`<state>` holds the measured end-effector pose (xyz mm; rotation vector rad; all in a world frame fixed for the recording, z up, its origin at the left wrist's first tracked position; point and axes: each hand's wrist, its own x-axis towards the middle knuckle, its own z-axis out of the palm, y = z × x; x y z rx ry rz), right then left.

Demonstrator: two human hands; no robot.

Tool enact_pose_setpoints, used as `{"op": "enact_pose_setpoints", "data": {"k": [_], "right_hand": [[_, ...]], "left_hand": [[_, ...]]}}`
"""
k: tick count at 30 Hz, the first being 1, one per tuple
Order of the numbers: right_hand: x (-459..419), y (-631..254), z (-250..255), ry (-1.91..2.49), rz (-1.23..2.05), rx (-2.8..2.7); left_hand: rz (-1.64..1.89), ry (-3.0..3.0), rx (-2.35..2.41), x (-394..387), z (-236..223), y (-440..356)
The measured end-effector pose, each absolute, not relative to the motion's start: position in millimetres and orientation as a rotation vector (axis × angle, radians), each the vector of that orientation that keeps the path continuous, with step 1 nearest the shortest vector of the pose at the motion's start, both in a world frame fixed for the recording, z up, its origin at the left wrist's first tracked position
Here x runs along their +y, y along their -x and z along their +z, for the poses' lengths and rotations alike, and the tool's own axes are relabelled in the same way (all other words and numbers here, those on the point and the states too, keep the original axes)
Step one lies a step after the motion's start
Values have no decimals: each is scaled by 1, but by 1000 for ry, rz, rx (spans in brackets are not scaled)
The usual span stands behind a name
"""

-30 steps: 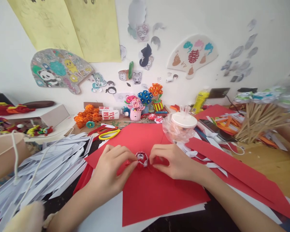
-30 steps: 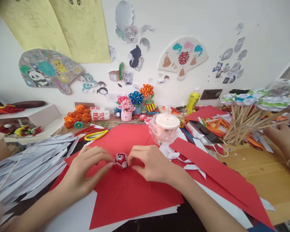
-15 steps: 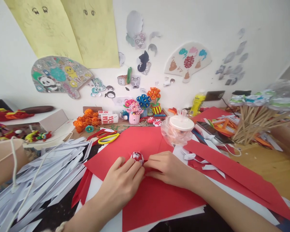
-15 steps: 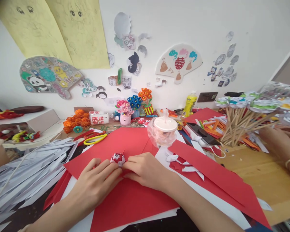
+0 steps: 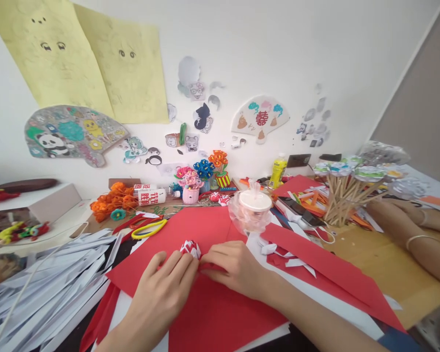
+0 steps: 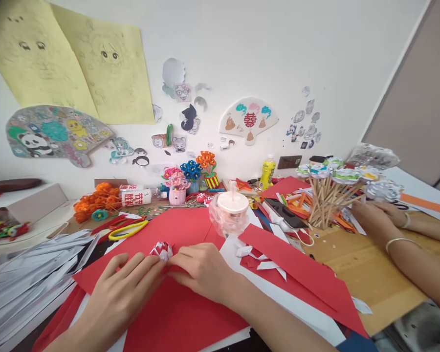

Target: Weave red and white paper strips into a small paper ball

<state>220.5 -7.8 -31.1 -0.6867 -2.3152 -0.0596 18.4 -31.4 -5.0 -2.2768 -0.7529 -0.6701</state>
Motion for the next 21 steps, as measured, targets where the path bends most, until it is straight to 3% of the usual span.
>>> {"op": "enact_pose_setpoints", "data": {"k": [21], "right_hand": [[-12, -219, -29, 654, -292, -2268]], "left_hand": [[-886, 2514, -880, -31, -1, -18]]}}
